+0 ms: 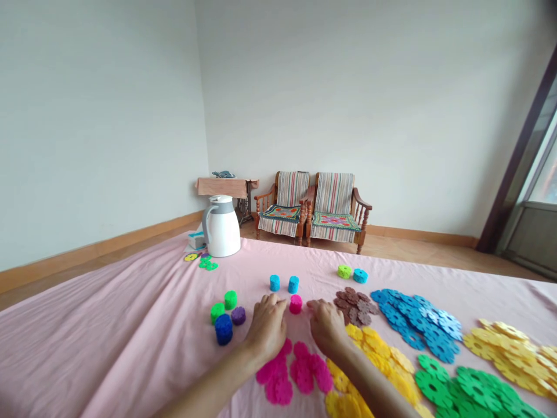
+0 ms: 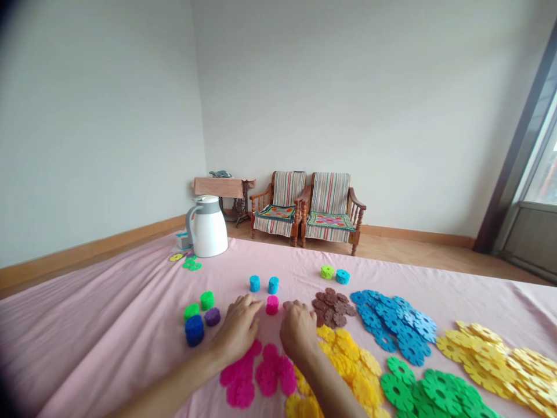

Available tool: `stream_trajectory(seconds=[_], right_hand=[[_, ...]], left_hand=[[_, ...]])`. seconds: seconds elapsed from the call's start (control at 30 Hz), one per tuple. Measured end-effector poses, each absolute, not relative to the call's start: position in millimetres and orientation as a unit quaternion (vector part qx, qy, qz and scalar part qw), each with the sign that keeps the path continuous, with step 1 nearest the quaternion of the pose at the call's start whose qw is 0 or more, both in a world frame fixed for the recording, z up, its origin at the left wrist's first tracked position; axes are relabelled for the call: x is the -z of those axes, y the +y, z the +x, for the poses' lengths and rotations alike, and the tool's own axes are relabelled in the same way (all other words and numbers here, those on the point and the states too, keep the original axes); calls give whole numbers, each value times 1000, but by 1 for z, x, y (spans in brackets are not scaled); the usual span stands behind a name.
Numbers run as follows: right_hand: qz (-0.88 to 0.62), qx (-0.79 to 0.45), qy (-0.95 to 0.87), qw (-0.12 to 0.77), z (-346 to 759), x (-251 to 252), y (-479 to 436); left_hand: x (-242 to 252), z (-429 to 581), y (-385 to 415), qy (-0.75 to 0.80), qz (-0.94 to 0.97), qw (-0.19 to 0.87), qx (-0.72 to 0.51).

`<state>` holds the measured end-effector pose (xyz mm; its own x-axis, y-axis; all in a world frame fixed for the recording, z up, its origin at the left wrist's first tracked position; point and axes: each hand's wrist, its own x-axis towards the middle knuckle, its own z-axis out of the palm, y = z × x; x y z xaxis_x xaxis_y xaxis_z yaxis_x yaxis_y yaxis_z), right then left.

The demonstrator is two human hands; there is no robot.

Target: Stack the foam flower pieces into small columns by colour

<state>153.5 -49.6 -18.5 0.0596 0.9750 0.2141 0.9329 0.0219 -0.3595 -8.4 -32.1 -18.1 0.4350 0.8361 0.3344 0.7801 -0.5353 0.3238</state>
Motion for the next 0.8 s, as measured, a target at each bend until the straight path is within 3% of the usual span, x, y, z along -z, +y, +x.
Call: stream_trajectory(seconds=[0.8], right_hand=[[-672, 36, -717, 183, 142, 29, -49]], left_hand=[[27, -6, -28, 462, 852, 58, -237]])
